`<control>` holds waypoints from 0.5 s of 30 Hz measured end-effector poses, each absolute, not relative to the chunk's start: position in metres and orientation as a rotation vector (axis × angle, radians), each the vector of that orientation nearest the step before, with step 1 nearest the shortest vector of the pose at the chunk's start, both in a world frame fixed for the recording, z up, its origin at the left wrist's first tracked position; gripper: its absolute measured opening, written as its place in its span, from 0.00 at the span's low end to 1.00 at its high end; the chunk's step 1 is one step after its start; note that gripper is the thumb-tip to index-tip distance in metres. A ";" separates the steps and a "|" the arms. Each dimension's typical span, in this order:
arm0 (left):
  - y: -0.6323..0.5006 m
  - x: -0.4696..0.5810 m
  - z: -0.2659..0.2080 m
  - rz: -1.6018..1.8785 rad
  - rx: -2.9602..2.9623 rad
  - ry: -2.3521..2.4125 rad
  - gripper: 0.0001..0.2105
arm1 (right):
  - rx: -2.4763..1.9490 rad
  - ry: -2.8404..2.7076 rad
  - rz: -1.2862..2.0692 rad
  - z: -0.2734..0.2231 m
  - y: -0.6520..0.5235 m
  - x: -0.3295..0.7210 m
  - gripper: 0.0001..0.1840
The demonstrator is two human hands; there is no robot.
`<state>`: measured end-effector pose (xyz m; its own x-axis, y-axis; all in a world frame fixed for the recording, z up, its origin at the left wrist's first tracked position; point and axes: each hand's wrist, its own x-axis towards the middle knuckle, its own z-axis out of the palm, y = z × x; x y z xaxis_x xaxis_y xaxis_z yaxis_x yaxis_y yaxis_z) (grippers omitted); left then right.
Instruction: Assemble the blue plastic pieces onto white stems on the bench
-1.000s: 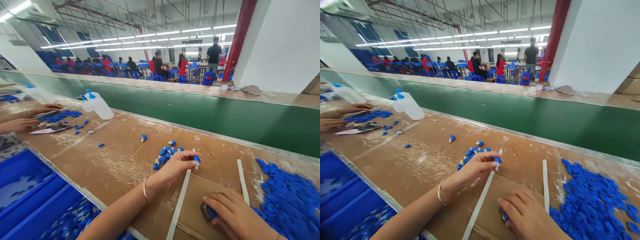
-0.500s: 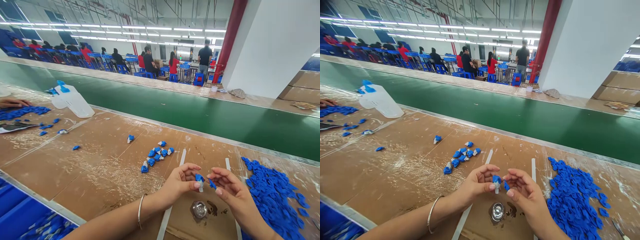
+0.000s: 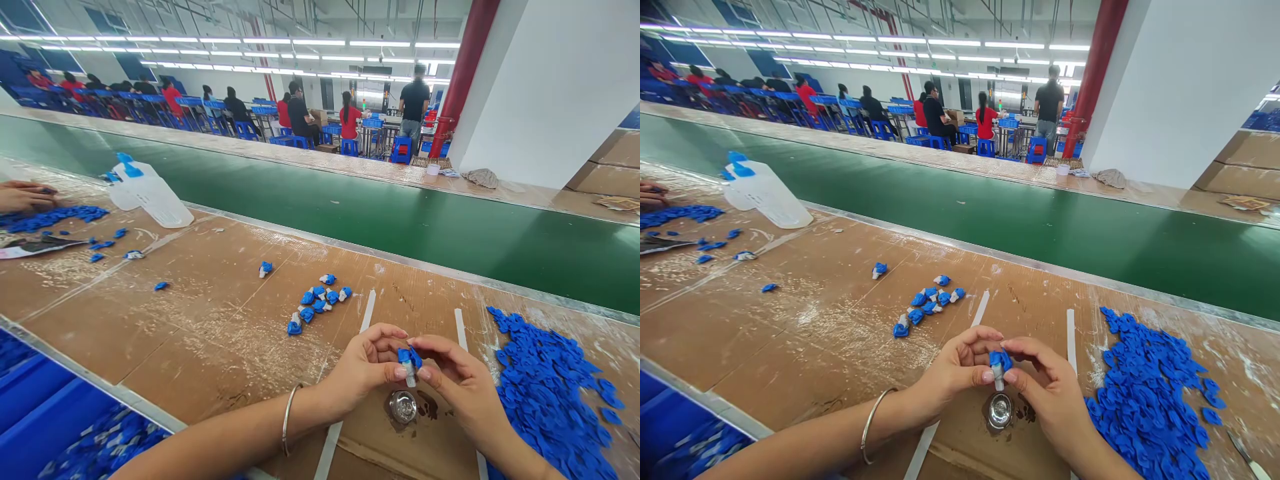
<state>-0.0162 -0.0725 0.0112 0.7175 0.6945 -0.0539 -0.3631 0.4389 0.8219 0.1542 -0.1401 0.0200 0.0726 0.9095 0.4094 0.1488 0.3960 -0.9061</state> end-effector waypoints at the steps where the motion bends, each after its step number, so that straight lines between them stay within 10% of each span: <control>1: -0.073 -0.016 0.011 0.690 0.893 0.427 0.22 | -1.020 -1.500 0.631 0.019 -0.139 0.154 0.07; 15: -0.036 -0.033 0.025 1.040 1.660 0.737 0.11 | -1.589 -2.017 -0.070 0.021 -0.113 0.219 0.18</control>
